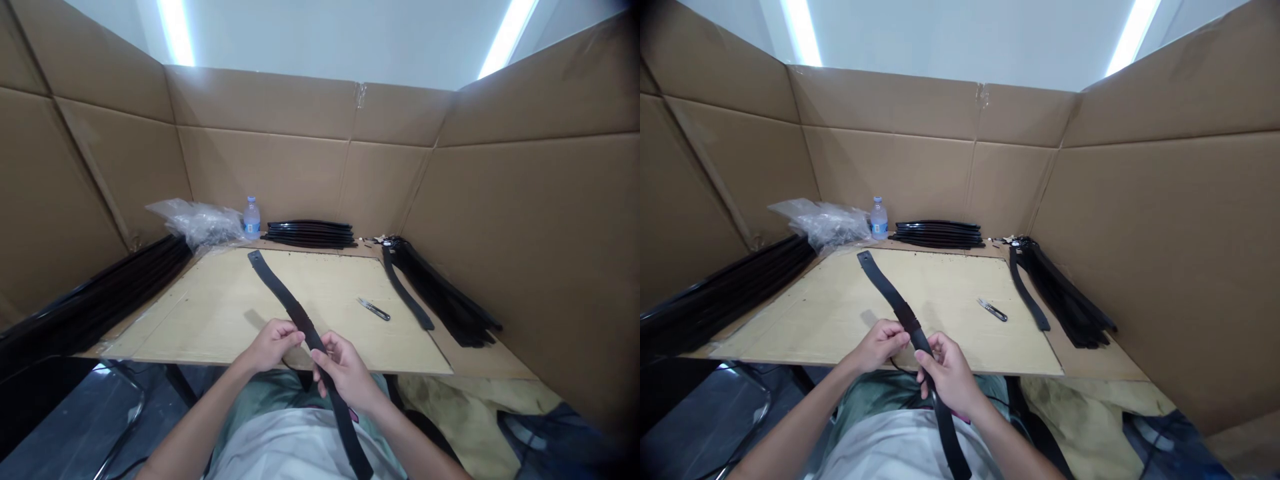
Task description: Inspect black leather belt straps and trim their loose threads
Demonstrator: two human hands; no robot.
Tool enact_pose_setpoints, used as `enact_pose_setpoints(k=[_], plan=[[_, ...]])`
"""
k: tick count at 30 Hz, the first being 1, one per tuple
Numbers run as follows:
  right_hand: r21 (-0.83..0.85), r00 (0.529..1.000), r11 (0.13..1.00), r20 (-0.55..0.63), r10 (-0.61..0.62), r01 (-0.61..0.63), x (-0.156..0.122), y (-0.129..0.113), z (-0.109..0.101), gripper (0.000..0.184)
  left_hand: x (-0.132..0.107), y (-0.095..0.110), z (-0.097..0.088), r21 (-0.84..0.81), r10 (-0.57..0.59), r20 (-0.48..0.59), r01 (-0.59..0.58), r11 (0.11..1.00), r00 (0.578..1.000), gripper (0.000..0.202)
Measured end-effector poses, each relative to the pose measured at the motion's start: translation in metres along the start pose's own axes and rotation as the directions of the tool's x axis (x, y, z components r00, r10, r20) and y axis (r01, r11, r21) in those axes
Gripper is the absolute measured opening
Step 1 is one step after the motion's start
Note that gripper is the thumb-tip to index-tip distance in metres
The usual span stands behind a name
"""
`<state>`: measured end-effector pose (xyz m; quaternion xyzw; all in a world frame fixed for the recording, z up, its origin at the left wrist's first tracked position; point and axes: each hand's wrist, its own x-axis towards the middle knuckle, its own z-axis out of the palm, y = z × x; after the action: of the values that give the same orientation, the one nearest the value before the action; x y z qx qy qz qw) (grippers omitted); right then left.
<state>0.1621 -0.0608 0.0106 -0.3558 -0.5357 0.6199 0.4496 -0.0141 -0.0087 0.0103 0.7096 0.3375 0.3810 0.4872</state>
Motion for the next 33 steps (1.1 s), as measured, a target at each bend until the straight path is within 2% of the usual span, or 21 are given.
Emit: enact_pose_setpoints(k=[4,12,16,20,23,28,33], plan=[[0.035,0.999,0.998,-0.015,-0.041,0.042,0.0009,0.0002,0.0008,0.033,-0.0003,-0.0017,0.0000,0.035,-0.009,0.008,0.008,0.999,1.000,0.040],[0.038,0.997,0.996,-0.020,-0.080,0.080,0.0013,-0.0066,-0.0032,0.031,0.0009,-0.0040,0.0022,-0.010,-0.019,-0.058,0.018,1.000,0.998,0.040],[0.032,0.994,0.996,-0.062,-0.085,0.088,0.0002,-0.0058,-0.0016,0.027,0.0029,-0.0067,0.0028,-0.122,0.012,0.027,-0.009,0.992,1.000,0.033],[-0.005,0.999,0.999,-0.032,-0.033,0.033,0.0008,-0.0022,-0.0006,0.039,0.0037,-0.0072,0.0020,-0.193,0.049,0.124,-0.024,0.981,0.991,0.034],[-0.013,1.000,1.000,0.006,-0.007,0.008,0.0014,-0.0002,-0.0007,0.030,0.0027,-0.0059,0.0017,-0.153,0.049,0.128,-0.029,0.988,0.991,0.034],[0.030,0.999,0.999,0.033,0.024,-0.025,-0.0002,-0.0009,-0.0023,0.039,0.0006,-0.0046,0.0037,-0.063,0.029,0.092,-0.023,0.998,0.995,0.031],[0.026,0.998,0.998,0.031,-0.049,0.048,-0.0010,-0.0065,-0.0033,0.033,0.0010,-0.0020,0.0047,-0.063,0.023,0.058,-0.020,0.998,0.998,0.033]])
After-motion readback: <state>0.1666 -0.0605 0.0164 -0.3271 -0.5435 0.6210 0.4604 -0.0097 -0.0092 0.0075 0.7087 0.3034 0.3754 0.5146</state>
